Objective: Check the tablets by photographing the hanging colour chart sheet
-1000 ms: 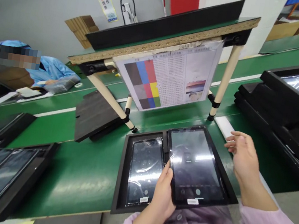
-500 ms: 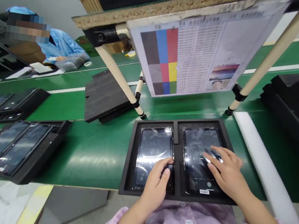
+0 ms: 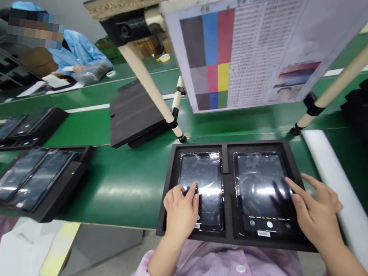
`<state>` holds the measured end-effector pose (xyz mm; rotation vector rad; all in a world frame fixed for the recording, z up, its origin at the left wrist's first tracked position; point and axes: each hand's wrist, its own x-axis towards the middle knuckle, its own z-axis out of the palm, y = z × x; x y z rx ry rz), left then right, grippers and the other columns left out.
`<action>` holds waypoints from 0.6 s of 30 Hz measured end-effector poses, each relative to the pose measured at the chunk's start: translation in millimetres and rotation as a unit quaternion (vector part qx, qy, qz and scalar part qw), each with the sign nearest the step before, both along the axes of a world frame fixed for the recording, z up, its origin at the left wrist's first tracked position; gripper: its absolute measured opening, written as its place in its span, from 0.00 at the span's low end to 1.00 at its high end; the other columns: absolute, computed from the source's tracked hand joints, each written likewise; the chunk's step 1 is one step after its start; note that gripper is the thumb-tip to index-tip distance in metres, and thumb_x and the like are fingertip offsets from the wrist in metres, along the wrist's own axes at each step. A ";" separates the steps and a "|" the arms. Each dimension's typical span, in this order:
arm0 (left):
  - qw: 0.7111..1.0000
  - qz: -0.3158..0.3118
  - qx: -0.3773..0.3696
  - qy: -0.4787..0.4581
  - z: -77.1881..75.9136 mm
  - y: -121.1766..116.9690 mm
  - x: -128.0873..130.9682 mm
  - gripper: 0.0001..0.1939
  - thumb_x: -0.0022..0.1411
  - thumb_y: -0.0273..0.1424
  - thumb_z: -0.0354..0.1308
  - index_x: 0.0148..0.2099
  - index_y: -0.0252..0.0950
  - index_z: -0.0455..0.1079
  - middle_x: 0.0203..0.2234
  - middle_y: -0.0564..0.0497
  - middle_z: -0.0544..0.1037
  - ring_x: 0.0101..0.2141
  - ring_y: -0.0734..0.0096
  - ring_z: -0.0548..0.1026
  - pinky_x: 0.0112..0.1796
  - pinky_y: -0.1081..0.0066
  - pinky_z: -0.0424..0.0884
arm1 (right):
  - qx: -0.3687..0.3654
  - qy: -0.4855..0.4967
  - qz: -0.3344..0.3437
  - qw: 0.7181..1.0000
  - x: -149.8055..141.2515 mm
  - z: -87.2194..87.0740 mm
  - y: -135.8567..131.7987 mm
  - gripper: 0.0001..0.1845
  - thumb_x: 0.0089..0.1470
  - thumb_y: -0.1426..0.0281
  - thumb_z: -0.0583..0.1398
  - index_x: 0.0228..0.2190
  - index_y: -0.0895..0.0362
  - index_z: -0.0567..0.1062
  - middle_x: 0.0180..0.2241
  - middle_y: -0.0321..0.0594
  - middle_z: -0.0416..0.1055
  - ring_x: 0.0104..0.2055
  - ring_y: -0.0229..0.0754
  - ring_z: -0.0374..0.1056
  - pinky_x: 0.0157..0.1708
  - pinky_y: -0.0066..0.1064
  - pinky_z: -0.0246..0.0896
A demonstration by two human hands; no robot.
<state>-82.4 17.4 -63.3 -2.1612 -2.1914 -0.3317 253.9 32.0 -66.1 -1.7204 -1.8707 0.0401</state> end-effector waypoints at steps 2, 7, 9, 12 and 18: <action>1.000 -0.016 0.014 -0.015 -3.4 -1.3 -3.8 0.19 0.68 0.32 0.51 0.57 0.41 0.74 0.41 0.41 0.66 0.43 0.54 0.65 0.45 0.53 0.67 | 0.002 -0.010 -0.022 1.000 -0.2 -1.3 -4.4 0.28 0.68 0.57 0.45 0.38 0.49 0.83 0.51 0.50 0.69 0.52 0.61 0.63 0.47 0.57 0.58; 0.995 -0.077 0.014 -0.061 -9.2 -4.6 -3.7 0.19 0.67 0.33 0.52 0.57 0.44 0.75 0.40 0.43 0.66 0.42 0.55 0.66 0.46 0.53 0.67 | 0.001 -0.026 -0.042 0.999 -3.4 -2.5 -9.6 0.28 0.68 0.61 0.46 0.33 0.48 0.84 0.50 0.46 0.71 0.51 0.56 0.64 0.44 0.50 0.59; 0.994 -0.086 0.006 -0.069 -8.8 -5.8 1.1 0.19 0.67 0.33 0.52 0.56 0.45 0.75 0.39 0.43 0.66 0.41 0.56 0.66 0.46 0.53 0.68 | -0.005 -0.043 -0.024 0.999 -4.3 -1.2 -8.8 0.27 0.68 0.62 0.46 0.33 0.46 0.84 0.51 0.45 0.72 0.52 0.55 0.64 0.44 0.49 0.58; 0.993 -0.086 -0.005 -0.076 -3.7 -7.5 10.2 0.18 0.67 0.32 0.52 0.56 0.45 0.75 0.40 0.43 0.67 0.41 0.57 0.66 0.44 0.54 0.68 | 0.003 -0.068 0.015 0.998 -4.5 2.3 -6.3 0.27 0.68 0.62 0.46 0.33 0.47 0.84 0.50 0.45 0.72 0.51 0.57 0.65 0.44 0.50 0.56; 0.992 -0.051 -0.026 -0.108 10.1 -6.8 27.9 0.19 0.64 0.26 0.52 0.53 0.42 0.76 0.41 0.42 0.68 0.44 0.55 0.67 0.46 0.53 0.67 | 0.066 -0.038 0.011 0.997 9.9 -2.1 -6.5 0.28 0.67 0.60 0.47 0.30 0.54 0.84 0.42 0.54 0.74 0.40 0.53 0.69 0.38 0.47 0.61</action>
